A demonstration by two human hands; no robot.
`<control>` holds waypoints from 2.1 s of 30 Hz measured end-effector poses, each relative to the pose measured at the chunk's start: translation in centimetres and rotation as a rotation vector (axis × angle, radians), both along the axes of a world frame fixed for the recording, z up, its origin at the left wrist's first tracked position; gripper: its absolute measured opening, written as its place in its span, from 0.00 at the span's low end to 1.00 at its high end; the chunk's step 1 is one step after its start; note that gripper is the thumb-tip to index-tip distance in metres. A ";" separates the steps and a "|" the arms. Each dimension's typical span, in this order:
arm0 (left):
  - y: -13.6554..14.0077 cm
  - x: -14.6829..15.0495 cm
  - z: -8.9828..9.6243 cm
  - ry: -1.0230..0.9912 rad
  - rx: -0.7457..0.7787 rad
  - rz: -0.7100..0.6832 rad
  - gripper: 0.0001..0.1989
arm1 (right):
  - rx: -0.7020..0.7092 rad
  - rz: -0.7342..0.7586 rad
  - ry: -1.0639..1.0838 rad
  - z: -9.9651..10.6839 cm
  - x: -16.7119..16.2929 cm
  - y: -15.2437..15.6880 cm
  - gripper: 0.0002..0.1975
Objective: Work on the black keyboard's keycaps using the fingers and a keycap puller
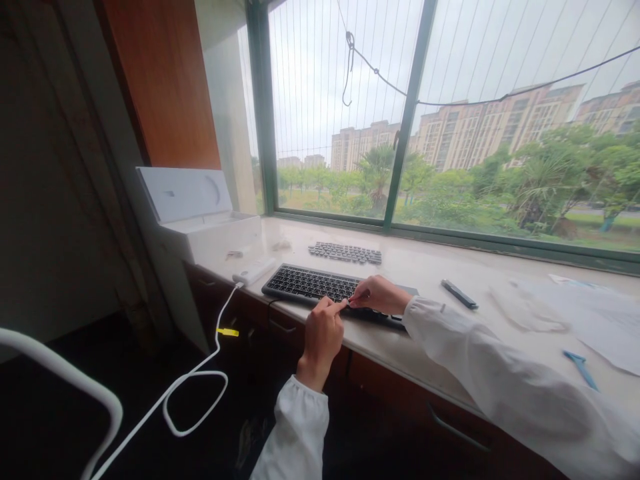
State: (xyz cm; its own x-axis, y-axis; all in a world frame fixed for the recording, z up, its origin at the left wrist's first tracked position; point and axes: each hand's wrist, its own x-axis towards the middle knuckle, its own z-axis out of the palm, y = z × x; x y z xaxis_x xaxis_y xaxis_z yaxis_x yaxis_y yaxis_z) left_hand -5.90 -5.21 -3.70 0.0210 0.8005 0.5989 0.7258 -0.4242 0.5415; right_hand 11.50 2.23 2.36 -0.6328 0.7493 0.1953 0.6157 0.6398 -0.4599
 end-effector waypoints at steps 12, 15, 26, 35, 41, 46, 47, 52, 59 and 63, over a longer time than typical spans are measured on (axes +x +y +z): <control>0.3 0.2 0.8 0.064 -0.038 0.036 0.16 | 0.098 -0.016 -0.052 1.3 -0.9 -2.2 0.11; 0.3 0.2 0.8 0.069 -0.044 0.040 0.17 | 0.106 -0.029 -0.050 1.1 -0.9 -2.2 0.10; 0.6 0.2 0.6 0.044 -0.025 0.022 0.16 | 0.112 -0.181 -0.062 0.6 -1.5 -2.7 0.08; 0.5 0.2 0.9 0.050 -0.071 0.036 0.17 | 0.137 -0.166 -0.016 0.0 -1.4 -2.7 0.09; 0.5 0.3 0.7 0.049 -0.038 0.040 0.16 | 0.176 -0.139 -0.014 -0.5 -1.2 -2.7 0.11; 0.6 0.3 0.6 0.054 -0.014 0.037 0.16 | 0.204 -0.102 -0.006 -0.3 -1.1 -2.9 0.13; 0.6 0.3 0.6 0.057 -0.013 0.038 0.17 | 0.203 -0.093 -0.002 -0.3 -1.0 -3.0 0.13; 0.6 0.4 0.5 0.061 -0.020 0.048 0.17 | 0.196 -0.043 0.030 -0.3 -0.6 -3.1 0.14; 0.5 0.4 0.7 0.111 -0.064 0.058 0.17 | 0.249 -0.047 -0.001 -0.6 -1.0 -3.2 0.11; 0.3 0.5 0.6 0.106 -0.072 0.072 0.17 | 0.251 -0.037 0.000 -0.5 -1.0 -3.2 0.12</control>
